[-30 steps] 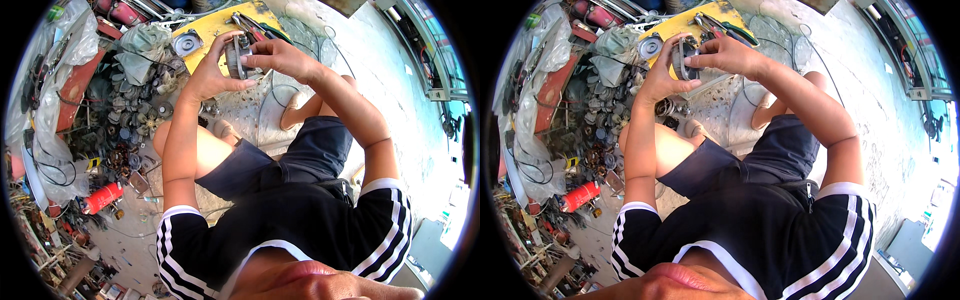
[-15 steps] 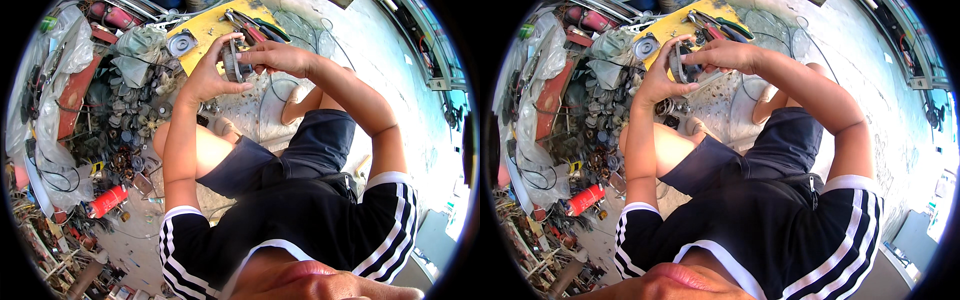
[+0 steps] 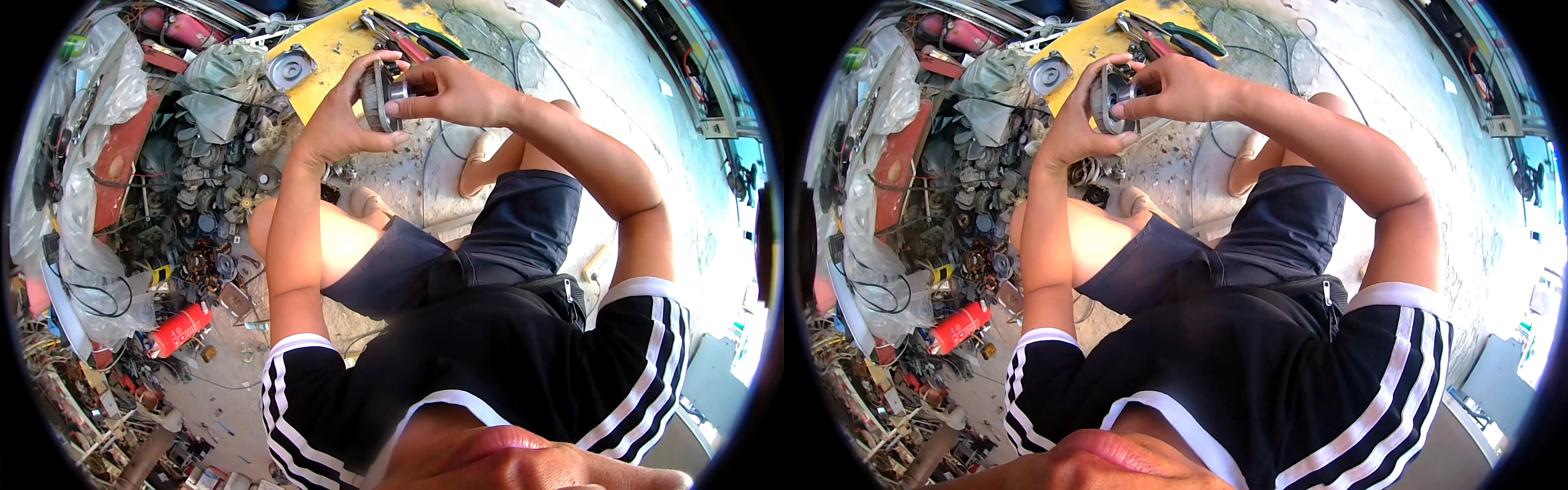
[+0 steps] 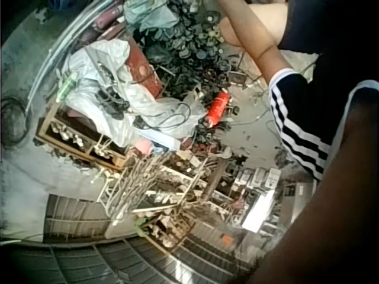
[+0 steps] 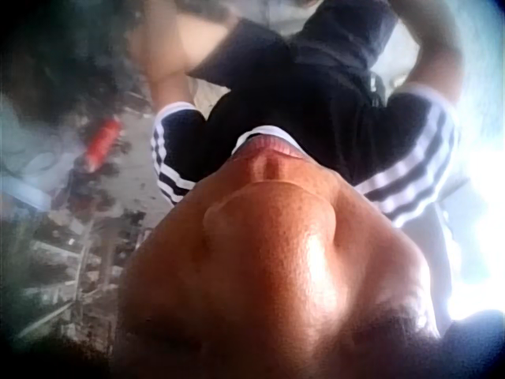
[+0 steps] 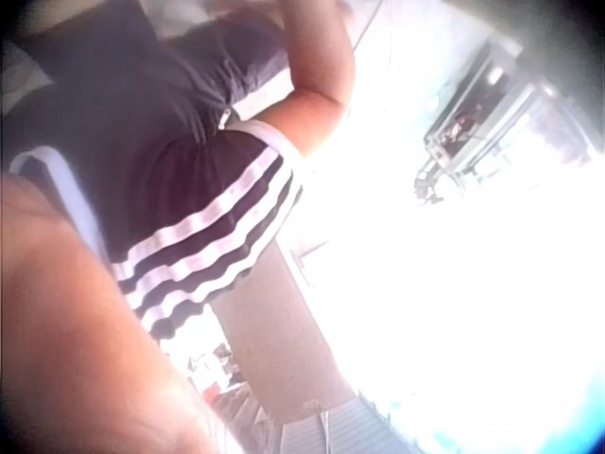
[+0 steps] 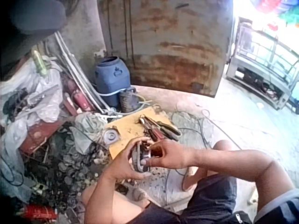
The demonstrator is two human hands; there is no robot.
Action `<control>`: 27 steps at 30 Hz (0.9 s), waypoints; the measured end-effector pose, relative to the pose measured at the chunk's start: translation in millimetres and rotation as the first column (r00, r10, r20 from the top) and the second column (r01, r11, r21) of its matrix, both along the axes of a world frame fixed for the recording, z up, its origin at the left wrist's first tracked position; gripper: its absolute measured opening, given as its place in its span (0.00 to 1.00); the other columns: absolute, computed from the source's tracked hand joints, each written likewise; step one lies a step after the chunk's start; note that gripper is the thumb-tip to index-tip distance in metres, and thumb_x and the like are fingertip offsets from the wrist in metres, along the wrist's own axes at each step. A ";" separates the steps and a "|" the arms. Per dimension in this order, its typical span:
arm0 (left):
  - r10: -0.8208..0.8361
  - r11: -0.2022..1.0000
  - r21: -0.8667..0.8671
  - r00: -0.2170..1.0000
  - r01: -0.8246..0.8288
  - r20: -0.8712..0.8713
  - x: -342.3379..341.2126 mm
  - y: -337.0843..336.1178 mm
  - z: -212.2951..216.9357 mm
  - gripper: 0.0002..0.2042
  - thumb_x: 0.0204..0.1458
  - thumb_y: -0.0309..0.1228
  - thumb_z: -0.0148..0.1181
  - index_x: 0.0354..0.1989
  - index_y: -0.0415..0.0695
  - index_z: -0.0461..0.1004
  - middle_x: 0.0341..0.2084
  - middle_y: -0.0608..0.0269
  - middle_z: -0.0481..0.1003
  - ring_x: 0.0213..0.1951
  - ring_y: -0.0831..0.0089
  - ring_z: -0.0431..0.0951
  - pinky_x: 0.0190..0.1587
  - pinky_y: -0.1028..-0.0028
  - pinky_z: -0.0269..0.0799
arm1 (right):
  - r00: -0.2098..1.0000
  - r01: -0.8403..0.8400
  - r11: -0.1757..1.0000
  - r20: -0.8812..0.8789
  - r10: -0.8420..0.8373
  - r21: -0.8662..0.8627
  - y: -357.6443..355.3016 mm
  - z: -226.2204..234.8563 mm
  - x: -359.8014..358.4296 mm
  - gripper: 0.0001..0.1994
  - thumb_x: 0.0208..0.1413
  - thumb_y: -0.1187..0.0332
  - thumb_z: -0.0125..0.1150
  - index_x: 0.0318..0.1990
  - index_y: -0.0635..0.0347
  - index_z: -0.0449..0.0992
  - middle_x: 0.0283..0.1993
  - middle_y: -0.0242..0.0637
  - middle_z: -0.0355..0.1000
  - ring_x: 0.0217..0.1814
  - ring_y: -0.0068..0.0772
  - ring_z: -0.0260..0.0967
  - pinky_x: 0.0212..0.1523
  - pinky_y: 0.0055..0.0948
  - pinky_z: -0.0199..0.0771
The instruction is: The person disassembles a mechanical motor component by removing its housing and internal parts using a screwdriver and pliers on a small yellow table.
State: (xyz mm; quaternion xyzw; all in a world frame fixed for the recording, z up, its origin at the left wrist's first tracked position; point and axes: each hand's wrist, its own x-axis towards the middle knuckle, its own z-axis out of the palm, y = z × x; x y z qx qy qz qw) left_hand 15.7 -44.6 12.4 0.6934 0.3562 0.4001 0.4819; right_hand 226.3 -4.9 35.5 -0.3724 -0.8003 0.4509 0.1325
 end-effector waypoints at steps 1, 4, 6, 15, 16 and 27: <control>-0.004 1.000 -0.005 1.000 0.004 0.012 0.7 0.7 -0.9 0.44 0.29 0.27 0.76 0.62 0.52 0.62 0.54 0.64 0.71 0.55 0.70 0.71 0.58 0.70 0.66 | 1.000 0.011 0.997 0.007 -0.012 0.082 -3.0 1.2 1.1 0.25 0.54 0.49 0.66 0.45 0.65 0.79 0.31 0.37 0.75 0.31 0.26 0.69 0.36 0.27 0.69; -0.004 1.000 -0.019 1.000 0.004 0.018 1.8 2.3 -3.4 0.43 0.29 0.27 0.76 0.60 0.52 0.63 0.53 0.65 0.71 0.55 0.71 0.71 0.58 0.71 0.66 | 0.998 0.015 0.924 0.052 -0.038 0.381 -12.6 9.5 4.3 0.25 0.53 0.50 0.68 0.47 0.64 0.78 0.35 0.44 0.77 0.37 0.35 0.75 0.40 0.30 0.74; 0.030 0.999 0.015 1.000 -0.030 -0.005 0.1 3.5 -6.2 0.42 0.29 0.26 0.76 0.60 0.52 0.63 0.52 0.66 0.71 0.54 0.71 0.71 0.57 0.71 0.67 | 0.995 -0.036 0.838 0.101 -0.023 0.545 -14.7 12.4 6.5 0.24 0.53 0.51 0.68 0.48 0.62 0.78 0.37 0.46 0.78 0.40 0.40 0.77 0.41 0.31 0.75; 0.340 0.940 -0.096 0.889 -0.326 0.308 -114.9 16.3 -8.9 0.39 0.42 0.24 0.70 0.64 0.48 0.55 0.58 0.55 0.67 0.57 0.61 0.72 0.57 0.64 0.71 | 0.951 0.281 0.884 0.017 -0.309 0.375 25.1 10.9 102.4 0.27 0.52 0.49 0.69 0.52 0.60 0.78 0.40 0.36 0.77 0.35 0.26 0.69 0.37 0.29 0.70; 0.348 0.937 -0.104 0.893 -0.332 0.284 -107.0 12.6 -10.6 0.40 0.42 0.25 0.71 0.64 0.48 0.54 0.58 0.55 0.67 0.57 0.61 0.72 0.58 0.64 0.71 | 0.963 0.249 0.924 0.025 -0.268 0.288 24.9 11.2 95.8 0.27 0.53 0.50 0.69 0.54 0.60 0.75 0.44 0.35 0.76 0.39 0.27 0.69 0.42 0.29 0.71; 0.299 0.949 -0.083 0.785 -0.304 0.542 -126.7 21.4 0.1 0.34 0.46 0.31 0.70 0.61 0.43 0.58 0.53 0.56 0.69 0.54 0.60 0.74 0.61 0.58 0.66 | 0.918 0.184 0.977 -0.339 -0.209 -0.104 40.8 -34.2 11.4 0.31 0.51 0.53 0.72 0.53 0.70 0.71 0.44 0.33 0.75 0.47 0.23 0.70 0.50 0.27 0.70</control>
